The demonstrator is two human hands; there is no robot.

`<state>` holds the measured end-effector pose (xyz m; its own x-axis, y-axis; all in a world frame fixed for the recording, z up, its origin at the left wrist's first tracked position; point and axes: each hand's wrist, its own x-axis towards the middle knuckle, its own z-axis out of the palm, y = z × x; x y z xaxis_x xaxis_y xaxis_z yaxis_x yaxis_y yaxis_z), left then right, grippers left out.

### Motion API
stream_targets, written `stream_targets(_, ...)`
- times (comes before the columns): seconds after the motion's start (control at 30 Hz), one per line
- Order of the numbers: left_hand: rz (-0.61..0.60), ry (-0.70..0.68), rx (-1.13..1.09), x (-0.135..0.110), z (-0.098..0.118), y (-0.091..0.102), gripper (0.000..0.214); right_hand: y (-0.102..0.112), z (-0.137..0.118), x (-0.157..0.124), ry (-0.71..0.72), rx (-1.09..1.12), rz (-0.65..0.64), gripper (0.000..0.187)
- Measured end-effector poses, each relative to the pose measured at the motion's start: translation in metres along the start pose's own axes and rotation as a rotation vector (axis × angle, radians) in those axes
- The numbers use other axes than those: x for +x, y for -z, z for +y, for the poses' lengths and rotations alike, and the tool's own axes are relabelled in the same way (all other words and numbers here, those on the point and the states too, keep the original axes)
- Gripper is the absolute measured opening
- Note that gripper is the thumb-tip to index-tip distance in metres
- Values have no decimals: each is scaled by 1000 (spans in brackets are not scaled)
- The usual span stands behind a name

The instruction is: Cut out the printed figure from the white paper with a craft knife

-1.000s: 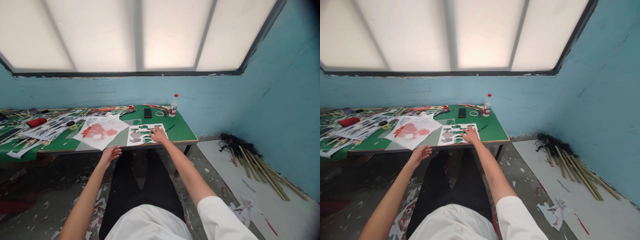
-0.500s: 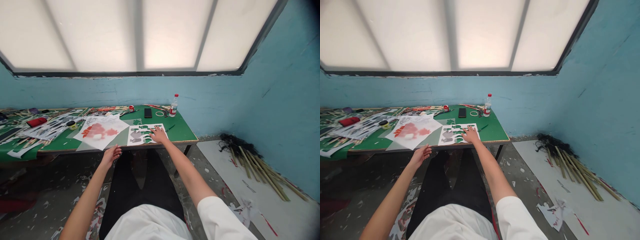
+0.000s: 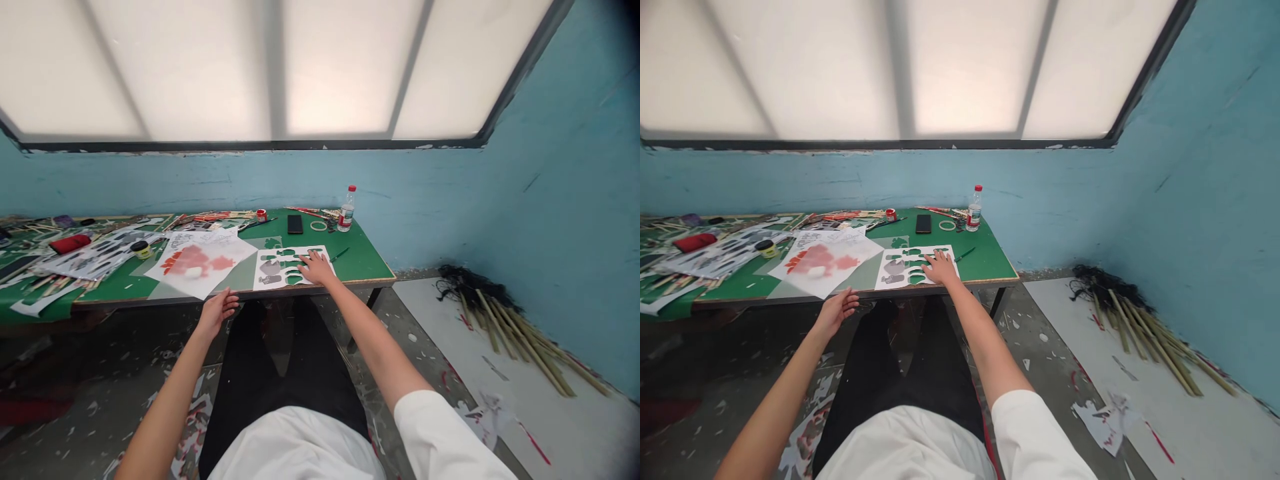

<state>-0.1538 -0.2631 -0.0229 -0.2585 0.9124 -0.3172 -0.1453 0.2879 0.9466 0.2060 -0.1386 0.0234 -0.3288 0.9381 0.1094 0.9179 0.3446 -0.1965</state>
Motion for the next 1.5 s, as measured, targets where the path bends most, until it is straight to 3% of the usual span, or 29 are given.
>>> stream_targets(0.33, -36, -59, 182, -9, 1, 2, 38, -2, -1, 1, -15, 4, -3, 49)
stream_targets(0.5, -100, -241, 423, -21, 7, -5, 36, -3, -1, 1, -18, 3, -3, 50)
stream_targets(0.6, -129, -415, 571, -15, 22, -23, 34, -4, -1, 1, -14, 5, 5, 49)
stream_targets(0.73, -224, -641, 761, 9, 42, -64, 38, -4, -1, 2, -13, 0, 12, 48)
stream_targets(0.83, -320, -757, 903, 28, 48, -92, 46, -3, -1, 2, -11, -10, 7, 49)
stream_targets(0.9, -361, -800, 989, 35, 47, -100, 49, -1, -1, 1, -9, -17, 3, 48)
stream_targets(1.2, -363, -851, 1250, 48, 33, -75, 55, 0, 4, 4, -4, -11, -38, 50)
stream_targets(1.5, -343, -893, 1345, 50, 34, -86, 55, -1, 1, 1, -10, -29, -36, 57)
